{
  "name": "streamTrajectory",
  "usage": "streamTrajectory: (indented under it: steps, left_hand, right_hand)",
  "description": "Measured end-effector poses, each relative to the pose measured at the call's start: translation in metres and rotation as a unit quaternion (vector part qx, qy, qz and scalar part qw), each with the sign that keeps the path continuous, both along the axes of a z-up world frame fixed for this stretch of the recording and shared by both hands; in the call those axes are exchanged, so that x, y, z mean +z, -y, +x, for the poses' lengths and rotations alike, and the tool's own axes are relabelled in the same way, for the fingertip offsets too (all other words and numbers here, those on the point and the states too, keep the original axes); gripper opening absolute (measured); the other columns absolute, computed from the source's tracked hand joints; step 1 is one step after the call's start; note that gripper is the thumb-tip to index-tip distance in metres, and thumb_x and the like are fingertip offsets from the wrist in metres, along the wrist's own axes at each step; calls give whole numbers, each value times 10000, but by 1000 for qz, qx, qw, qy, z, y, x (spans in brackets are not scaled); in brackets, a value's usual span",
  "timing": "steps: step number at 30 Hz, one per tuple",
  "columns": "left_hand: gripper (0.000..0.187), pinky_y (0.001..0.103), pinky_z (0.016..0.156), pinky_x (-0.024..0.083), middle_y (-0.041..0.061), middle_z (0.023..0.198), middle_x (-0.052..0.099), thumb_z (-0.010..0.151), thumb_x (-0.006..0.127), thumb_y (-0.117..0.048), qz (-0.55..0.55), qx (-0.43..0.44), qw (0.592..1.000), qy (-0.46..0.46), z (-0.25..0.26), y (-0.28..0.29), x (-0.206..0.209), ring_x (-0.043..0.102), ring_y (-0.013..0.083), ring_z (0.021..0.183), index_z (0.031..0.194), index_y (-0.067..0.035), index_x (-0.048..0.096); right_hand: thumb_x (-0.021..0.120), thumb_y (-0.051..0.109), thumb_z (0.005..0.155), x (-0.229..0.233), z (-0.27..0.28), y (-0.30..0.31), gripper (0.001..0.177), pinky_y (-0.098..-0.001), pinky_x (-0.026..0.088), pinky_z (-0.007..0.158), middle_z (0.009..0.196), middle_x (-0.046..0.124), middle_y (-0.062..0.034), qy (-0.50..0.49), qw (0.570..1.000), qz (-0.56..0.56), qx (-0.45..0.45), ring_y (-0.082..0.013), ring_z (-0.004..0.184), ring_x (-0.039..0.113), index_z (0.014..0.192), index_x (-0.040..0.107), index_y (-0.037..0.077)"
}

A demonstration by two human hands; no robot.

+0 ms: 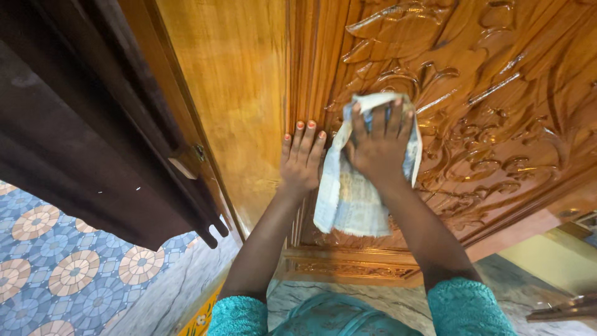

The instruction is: The person wipes a carved wooden door with a cloth, cleaning the intricate floral patterns and the flat surfaces around the edges.

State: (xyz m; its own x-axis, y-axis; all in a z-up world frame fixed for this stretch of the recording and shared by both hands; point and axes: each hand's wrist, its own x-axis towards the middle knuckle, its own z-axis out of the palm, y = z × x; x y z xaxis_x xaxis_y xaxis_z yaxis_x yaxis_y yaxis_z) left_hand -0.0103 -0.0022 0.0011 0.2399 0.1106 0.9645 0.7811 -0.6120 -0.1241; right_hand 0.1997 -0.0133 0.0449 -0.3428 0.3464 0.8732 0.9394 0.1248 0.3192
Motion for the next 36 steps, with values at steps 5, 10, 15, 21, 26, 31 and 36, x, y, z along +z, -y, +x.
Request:
streamTrajectory:
  steps: [5, 10, 15, 21, 26, 31, 36]
  left_hand:
    - [409, 497, 1312, 192, 216, 1553, 512, 1099, 507, -184, 22, -70, 996, 55, 2, -1, 2, 452, 365, 1503, 1477, -25, 496]
    - [443, 491, 1311, 183, 210, 1557, 505, 1093, 514, -231, 12, -97, 994, 54, -2, 2, 4, 430, 358, 1512, 1483, -23, 478]
    - [476, 479, 1320, 137, 179, 1603, 463, 1111, 537, -278, -21, -49, 998, 13, -8, 2, -4, 376, 327, 1544, 1510, -28, 468]
    - [538, 475, 1323, 120, 164, 1623, 438, 1096, 528, -352, -29, -51, 998, 13, -9, 2, -8, 341, 307, 1562, 1525, -34, 463]
    - [607, 468, 1328, 113, 159, 1623, 439, 1090, 507, -451, -38, -45, 998, 13, -9, 2, -10, 335, 293, 1565, 1529, -35, 461]
    - [689, 457, 1326, 125, 171, 1624, 437, 1065, 463, -521, -51, -73, 996, 28, -10, 1, -15, 360, 299, 1559, 1543, -27, 429]
    - [768, 456, 1325, 144, 196, 1618, 437, 1052, 489, -551, -46, -85, 994, 51, -6, -6, -24, 385, 316, 1552, 1569, -2, 347]
  right_hand:
    - [622, 602, 910, -68, -15, -6, 815, -786, 146, 1144, 1539, 393, -301, 23, 997, -75, 5, -561, 1503, 166, 1570, 515, 137]
    - [648, 565, 947, -138, -26, -9, 698, -770, 175, 1149, 1549, 428, -206, 83, 996, -38, -2, -504, 1499, 199, 1516, 553, 171]
    - [629, 645, 937, -176, -2, -13, 767, -678, 264, 1122, 1528, 473, -219, 128, 991, -11, 43, -422, 1447, 332, 1488, 612, 111]
    - [622, 553, 966, -134, 8, -12, 687, -665, 302, 1174, 1327, 557, -300, 40, 998, -55, 11, -503, 1352, 458, 1358, 619, -11]
    - [566, 642, 1009, -36, 1, -9, 913, -726, 231, 1191, 1511, 371, -442, -43, 999, -17, 20, -606, 1451, 311, 1436, 452, -156]
    - [492, 467, 1100, 26, -26, -8, 805, -698, 130, 1286, 1690, 124, -341, -48, 998, 29, -1, -568, 1566, 87, 1666, 204, -27]
    - [488, 467, 1093, 5, -47, -12, 777, -643, 99, 1288, 1714, 116, -294, 14, 998, 36, 44, -511, 1584, 86, 1691, 243, 34]
